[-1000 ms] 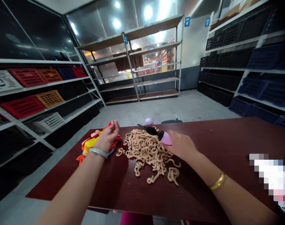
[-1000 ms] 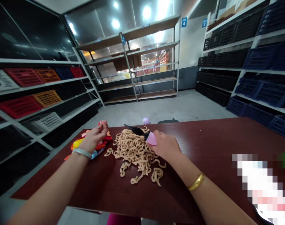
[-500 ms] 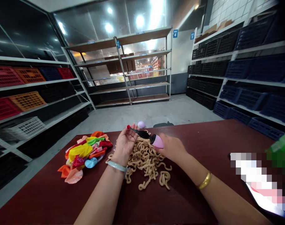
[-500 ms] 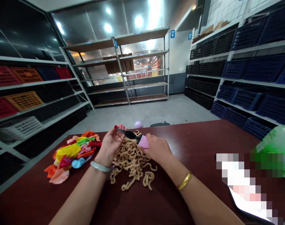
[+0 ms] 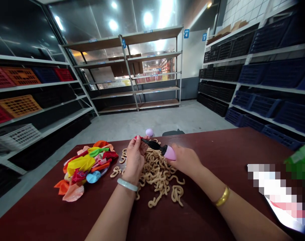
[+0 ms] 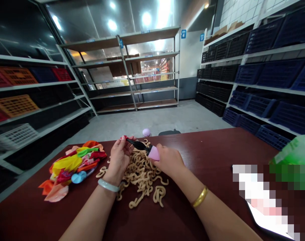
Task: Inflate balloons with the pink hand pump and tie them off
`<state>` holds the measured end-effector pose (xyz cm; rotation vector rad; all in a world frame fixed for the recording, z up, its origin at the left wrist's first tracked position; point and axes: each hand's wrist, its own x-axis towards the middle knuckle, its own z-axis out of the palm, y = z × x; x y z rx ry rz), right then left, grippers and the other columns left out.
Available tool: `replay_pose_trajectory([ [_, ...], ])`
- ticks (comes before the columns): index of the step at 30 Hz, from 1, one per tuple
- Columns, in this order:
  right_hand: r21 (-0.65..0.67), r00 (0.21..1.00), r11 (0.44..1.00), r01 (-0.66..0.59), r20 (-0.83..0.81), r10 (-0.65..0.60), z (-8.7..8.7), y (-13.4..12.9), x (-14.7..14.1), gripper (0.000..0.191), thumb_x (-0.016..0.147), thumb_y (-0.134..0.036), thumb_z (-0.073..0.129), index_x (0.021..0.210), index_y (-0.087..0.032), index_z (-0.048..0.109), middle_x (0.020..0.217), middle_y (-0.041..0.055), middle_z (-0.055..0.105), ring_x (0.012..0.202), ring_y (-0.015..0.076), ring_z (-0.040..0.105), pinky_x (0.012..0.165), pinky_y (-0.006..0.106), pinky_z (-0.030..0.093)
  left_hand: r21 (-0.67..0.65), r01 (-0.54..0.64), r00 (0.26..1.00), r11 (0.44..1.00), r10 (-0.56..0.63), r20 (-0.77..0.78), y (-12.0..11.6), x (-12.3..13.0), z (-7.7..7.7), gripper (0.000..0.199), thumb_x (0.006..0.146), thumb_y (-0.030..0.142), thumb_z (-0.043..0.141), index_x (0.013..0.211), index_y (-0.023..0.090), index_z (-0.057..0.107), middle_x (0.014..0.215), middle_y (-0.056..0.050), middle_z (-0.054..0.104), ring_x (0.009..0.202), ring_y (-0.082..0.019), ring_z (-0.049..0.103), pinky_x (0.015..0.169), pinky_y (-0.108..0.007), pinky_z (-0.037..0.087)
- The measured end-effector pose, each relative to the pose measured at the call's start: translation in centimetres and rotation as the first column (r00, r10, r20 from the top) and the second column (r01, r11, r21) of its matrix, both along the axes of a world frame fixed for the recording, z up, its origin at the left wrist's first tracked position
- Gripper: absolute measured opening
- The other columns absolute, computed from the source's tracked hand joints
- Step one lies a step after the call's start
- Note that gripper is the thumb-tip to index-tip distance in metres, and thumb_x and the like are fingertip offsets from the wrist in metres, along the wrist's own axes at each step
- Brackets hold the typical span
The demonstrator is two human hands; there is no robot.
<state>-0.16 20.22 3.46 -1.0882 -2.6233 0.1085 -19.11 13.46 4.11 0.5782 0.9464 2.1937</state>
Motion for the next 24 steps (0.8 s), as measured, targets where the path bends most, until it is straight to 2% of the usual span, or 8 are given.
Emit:
replay_pose_trajectory([
  [5, -0.011, 0.999, 1.000, -0.019, -0.029, 0.019, 0.1, 0.0, 0.1, 0.041, 0.080, -0.057, 0.056, 0.102, -0.023, 0.052, 0.090, 0.0061, 0.068, 0.079, 0.0249, 0.066, 0.061, 0.031, 0.037, -0.018, 0.023, 0.998, 1.000, -0.024, -0.066, -0.4, 1.3, 0.4, 0.024, 0.079, 0.031, 0.071, 0.094, 0.017, 0.059, 0.096, -0.010, 0.073, 0.092, -0.020, 0.070, 0.079, -0.029, 0.054],
  [10, -0.034, 0.995, 0.996, -0.077, -0.065, 0.075, 0.6, 0.0, 0.4, 0.040, 0.079, -0.056, 0.057, 0.100, -0.023, 0.054, 0.088, 0.0055, 0.069, 0.079, 0.0246, 0.065, 0.061, 0.031, 0.036, -0.047, -0.012, 0.995, 0.999, 0.007, -0.102, -1.2, 1.8, 0.9, 0.020, 0.079, 0.028, 0.070, 0.094, 0.018, 0.060, 0.090, -0.008, 0.073, 0.096, -0.024, 0.069, 0.081, -0.032, 0.054],
  [13, -0.108, 0.995, 0.991, -0.081, -0.060, 0.075, 0.8, -0.1, 0.4, 0.038, 0.077, -0.055, 0.060, 0.099, -0.024, 0.056, 0.088, 0.0043, 0.069, 0.079, 0.0245, 0.065, 0.061, 0.030, 0.035, 0.019, -0.020, 0.998, 1.000, 0.022, -0.066, -1.2, 1.6, 1.3, 0.019, 0.078, 0.021, 0.072, 0.094, 0.016, 0.062, 0.098, -0.011, 0.073, 0.105, -0.026, 0.066, 0.089, -0.037, 0.052],
  [17, -0.208, 0.996, 0.975, -0.077, -0.065, 0.065, 0.8, -0.3, 0.2, 0.045, 0.075, -0.057, 0.062, 0.106, -0.025, 0.058, 0.094, 0.0048, 0.070, 0.084, 0.0248, 0.065, 0.062, 0.030, 0.036, 0.157, -0.033, 0.999, 0.987, 0.029, 0.027, -1.0, 1.3, 1.8, 0.028, 0.076, 0.010, 0.072, 0.101, 0.018, 0.063, 0.113, -0.011, 0.069, 0.118, -0.025, 0.059, 0.099, -0.042, 0.047],
  [24, -0.281, 0.990, 0.954, -0.106, -0.117, 0.076, 0.8, -0.3, 0.2, 0.051, 0.073, -0.062, 0.063, 0.108, -0.025, 0.059, 0.097, 0.0052, 0.070, 0.089, 0.0258, 0.064, 0.065, 0.029, 0.037, 0.160, 0.078, 0.997, 0.984, -0.078, -0.003, -1.1, 1.4, 1.7, 0.020, 0.080, 0.016, 0.070, 0.100, 0.015, 0.064, 0.106, -0.013, 0.071, 0.109, -0.027, 0.064, 0.096, -0.044, 0.049],
])
